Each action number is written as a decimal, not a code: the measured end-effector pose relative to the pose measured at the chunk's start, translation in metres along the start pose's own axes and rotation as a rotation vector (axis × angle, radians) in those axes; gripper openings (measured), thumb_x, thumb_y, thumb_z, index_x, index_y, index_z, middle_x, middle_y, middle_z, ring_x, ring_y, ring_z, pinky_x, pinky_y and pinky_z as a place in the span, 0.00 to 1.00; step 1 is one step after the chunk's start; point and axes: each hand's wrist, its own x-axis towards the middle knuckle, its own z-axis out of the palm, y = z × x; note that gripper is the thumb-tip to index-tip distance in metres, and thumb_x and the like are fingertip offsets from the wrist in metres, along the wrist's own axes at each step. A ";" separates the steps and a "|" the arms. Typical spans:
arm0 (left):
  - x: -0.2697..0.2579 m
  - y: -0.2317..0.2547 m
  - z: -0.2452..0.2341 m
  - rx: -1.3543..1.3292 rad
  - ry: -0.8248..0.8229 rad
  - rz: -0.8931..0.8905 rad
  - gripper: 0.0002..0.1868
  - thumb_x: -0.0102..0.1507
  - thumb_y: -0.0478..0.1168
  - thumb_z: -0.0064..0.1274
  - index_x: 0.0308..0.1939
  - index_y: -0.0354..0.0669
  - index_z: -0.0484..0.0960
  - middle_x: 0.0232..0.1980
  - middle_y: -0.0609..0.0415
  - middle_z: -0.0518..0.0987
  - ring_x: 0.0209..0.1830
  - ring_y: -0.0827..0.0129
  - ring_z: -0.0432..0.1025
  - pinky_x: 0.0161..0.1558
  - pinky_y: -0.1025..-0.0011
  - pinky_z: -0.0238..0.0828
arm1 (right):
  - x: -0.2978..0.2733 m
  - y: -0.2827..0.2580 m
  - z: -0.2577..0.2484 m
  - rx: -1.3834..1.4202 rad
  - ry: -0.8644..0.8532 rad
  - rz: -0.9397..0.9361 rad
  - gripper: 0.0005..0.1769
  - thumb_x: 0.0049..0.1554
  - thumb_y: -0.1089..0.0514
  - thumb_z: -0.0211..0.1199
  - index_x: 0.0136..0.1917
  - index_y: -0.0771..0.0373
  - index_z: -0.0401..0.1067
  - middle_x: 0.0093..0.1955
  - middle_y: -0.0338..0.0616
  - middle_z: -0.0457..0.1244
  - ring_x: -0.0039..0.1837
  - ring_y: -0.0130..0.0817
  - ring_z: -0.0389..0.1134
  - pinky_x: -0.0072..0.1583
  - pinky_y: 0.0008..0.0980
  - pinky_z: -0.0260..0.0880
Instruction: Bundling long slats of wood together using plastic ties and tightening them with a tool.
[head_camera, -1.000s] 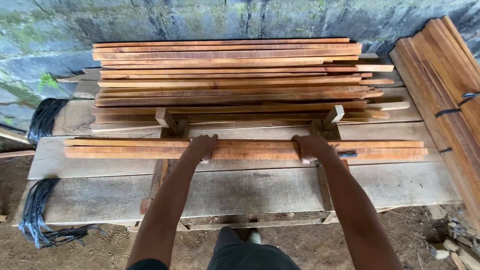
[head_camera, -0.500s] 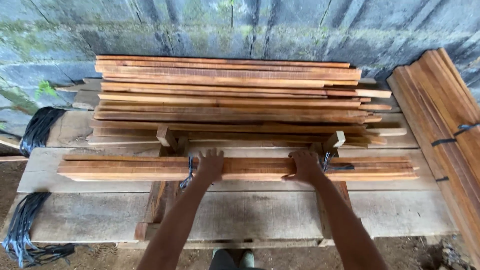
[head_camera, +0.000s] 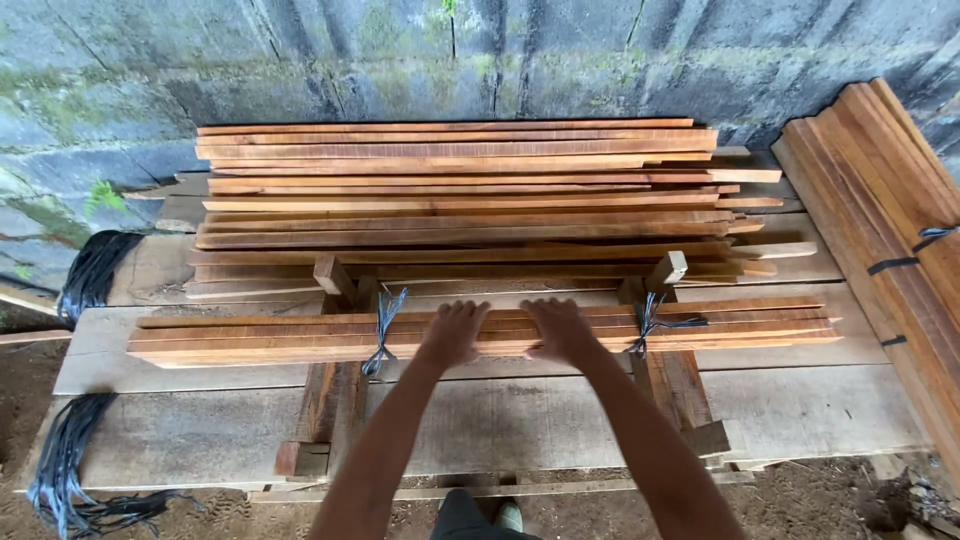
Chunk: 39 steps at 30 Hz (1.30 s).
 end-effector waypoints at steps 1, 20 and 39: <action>-0.004 -0.014 -0.002 0.004 0.004 0.000 0.53 0.48 0.48 0.72 0.74 0.46 0.62 0.60 0.49 0.76 0.61 0.55 0.73 0.62 0.53 0.66 | -0.011 0.016 -0.011 -0.002 0.006 -0.001 0.54 0.41 0.33 0.76 0.74 0.56 0.61 0.64 0.48 0.66 0.66 0.48 0.67 0.64 0.51 0.64; -0.045 -0.064 0.017 0.073 0.427 -0.107 0.50 0.43 0.84 0.54 0.48 0.47 0.77 0.45 0.48 0.82 0.46 0.53 0.79 0.49 0.53 0.72 | -0.045 0.105 0.023 -0.177 0.135 0.163 0.56 0.32 0.09 0.64 0.56 0.54 0.71 0.55 0.44 0.69 0.61 0.41 0.70 0.62 0.39 0.67; -0.088 -0.043 0.022 0.035 0.055 -0.113 0.57 0.47 0.90 0.47 0.56 0.45 0.75 0.51 0.44 0.81 0.53 0.49 0.77 0.56 0.55 0.71 | -0.093 0.056 -0.006 -0.091 -0.198 0.217 0.50 0.40 0.12 0.64 0.55 0.54 0.69 0.57 0.45 0.67 0.65 0.40 0.68 0.68 0.39 0.65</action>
